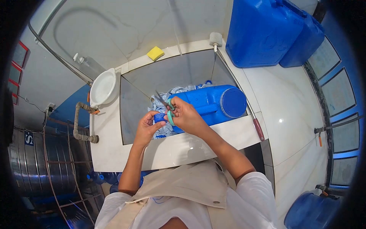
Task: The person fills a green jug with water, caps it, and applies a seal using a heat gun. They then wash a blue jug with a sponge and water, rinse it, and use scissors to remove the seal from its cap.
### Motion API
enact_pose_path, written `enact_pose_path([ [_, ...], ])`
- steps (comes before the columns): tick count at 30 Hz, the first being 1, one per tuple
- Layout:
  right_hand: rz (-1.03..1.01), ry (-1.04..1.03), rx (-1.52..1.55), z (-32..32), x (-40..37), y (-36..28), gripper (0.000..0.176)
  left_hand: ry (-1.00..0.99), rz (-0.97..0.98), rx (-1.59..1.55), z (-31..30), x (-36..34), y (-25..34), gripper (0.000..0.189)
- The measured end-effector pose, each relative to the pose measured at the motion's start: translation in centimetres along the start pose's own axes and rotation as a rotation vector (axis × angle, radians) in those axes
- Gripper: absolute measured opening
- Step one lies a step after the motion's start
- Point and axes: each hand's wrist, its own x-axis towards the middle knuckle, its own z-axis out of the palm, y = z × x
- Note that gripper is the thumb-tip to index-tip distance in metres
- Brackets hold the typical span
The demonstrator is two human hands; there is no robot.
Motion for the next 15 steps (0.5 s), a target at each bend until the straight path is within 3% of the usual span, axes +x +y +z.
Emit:
enact_pose_path([
  [1, 0.000, 0.001, 0.000, 0.1, -0.1, -0.2, 0.026, -0.003, -0.044, -0.013, 0.1, 0.0, 0.2, 0.024],
  [2, -0.111, 0.052, -0.204, 0.3, -0.4, -0.4, 0.025, -0.005, -0.045, -0.013, 0.2, 0.0, 0.5, 0.024],
  [3, -0.223, 0.103, -0.408, 0.6, -0.6, -0.7, 0.024, 0.038, 0.078, 0.230, 0.4, 0.0, 1.1, 0.024],
  [4, -0.224, 0.106, -0.409, 0.9, -0.8, -1.0, 0.024, 0.082, 0.202, 0.472, 0.6, 0.0, 1.4, 0.024],
  [6, -0.280, 0.230, -0.725, 1.5, -1.0, -1.4, 0.024, 0.134, 0.259, 0.502, 1.3, 0.0, 1.3, 0.025],
  [11, -0.277, 0.299, -0.507, 1.4, -0.2, -1.0, 0.022, 0.124, 0.254, 0.387, 1.2, 0.2, 0.9, 0.021],
  [13, -0.220, 0.323, -0.479, 0.5, 0.5, -0.2, 0.021, -0.003, 0.041, -0.173, 1.3, -0.2, 0.8, 0.018],
  [15, -0.069, 0.251, -0.093, -1.1, 1.6, 1.6, 0.018, 0.011, 0.013, -0.244, 1.0, 0.4, 0.6, 0.019],
])
